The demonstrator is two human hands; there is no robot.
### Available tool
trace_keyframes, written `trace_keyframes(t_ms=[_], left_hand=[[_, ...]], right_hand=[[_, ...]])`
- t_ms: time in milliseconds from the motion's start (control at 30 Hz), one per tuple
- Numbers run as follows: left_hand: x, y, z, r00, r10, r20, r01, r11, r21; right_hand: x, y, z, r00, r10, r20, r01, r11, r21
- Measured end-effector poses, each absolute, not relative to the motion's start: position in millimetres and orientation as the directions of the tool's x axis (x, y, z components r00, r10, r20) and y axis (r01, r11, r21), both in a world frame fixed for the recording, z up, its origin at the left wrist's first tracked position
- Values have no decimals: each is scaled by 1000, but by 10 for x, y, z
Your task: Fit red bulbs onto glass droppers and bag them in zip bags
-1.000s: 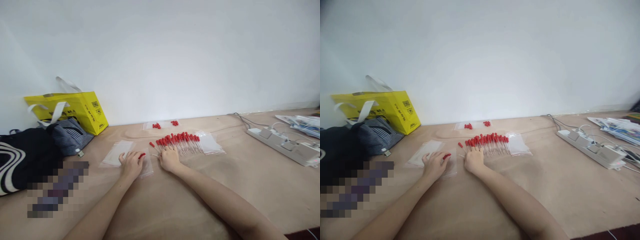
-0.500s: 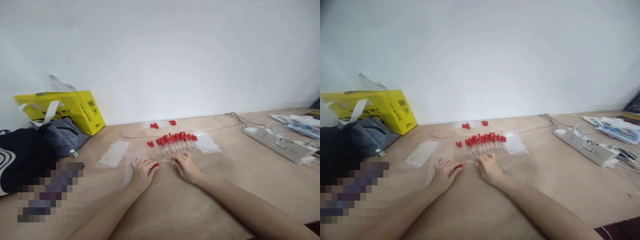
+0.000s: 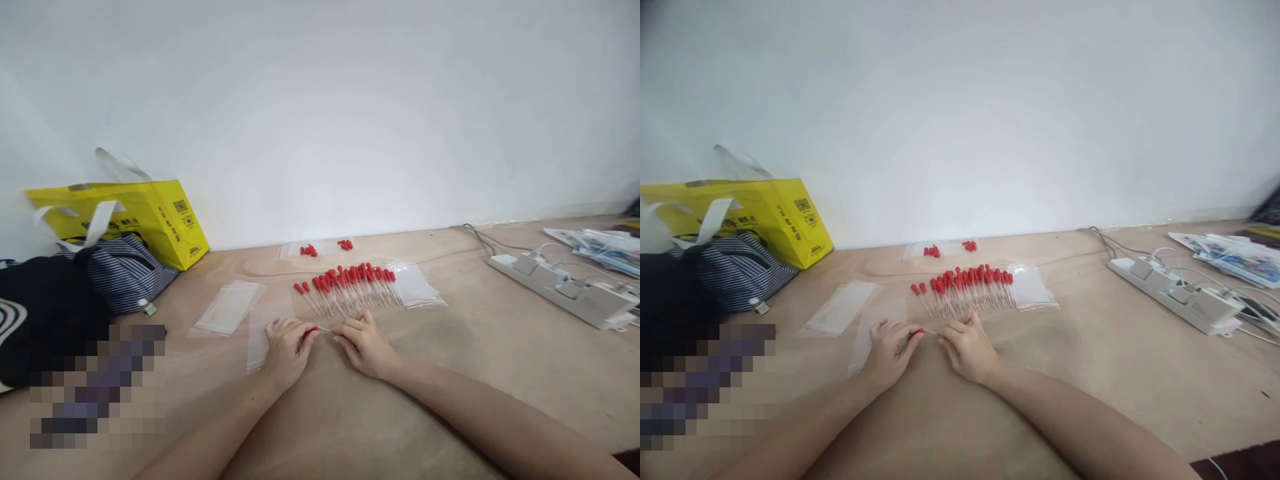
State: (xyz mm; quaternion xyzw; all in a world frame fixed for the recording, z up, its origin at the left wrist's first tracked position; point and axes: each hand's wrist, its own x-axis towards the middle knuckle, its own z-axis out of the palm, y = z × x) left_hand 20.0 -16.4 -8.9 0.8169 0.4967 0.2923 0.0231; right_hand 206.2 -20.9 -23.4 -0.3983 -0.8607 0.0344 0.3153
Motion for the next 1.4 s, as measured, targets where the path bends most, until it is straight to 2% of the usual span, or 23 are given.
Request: trace_keyframes(t_ms=[167,400,600,867,1233,1400], left_hand=[[207,-178,-95,365,819,442,781,-528,333],[217,-251,-58,533,709,462,703,-675,226],[222,-276,-35,559,678,476,690,-700,187],[221,-283,-14,565,666,487,669,-715,202],[229,-245,-19,525,701,482,690,-683,241],[179,-196,39,508,690,515,701,-679,219]], right_hand=[[2077,-222,-231,-537,688,487,657,704,-270],[2205,-186,-174,-645,585,491,598,787,-153],[2162,-197,-157,-644,543,538,610,790,-67],[2075,-205,-154,-630,586,510,624,772,-115],[2026,-212,-160,-580,687,438,640,717,-276],[2090,-163,-139,-579,686,441,641,717,-275]])
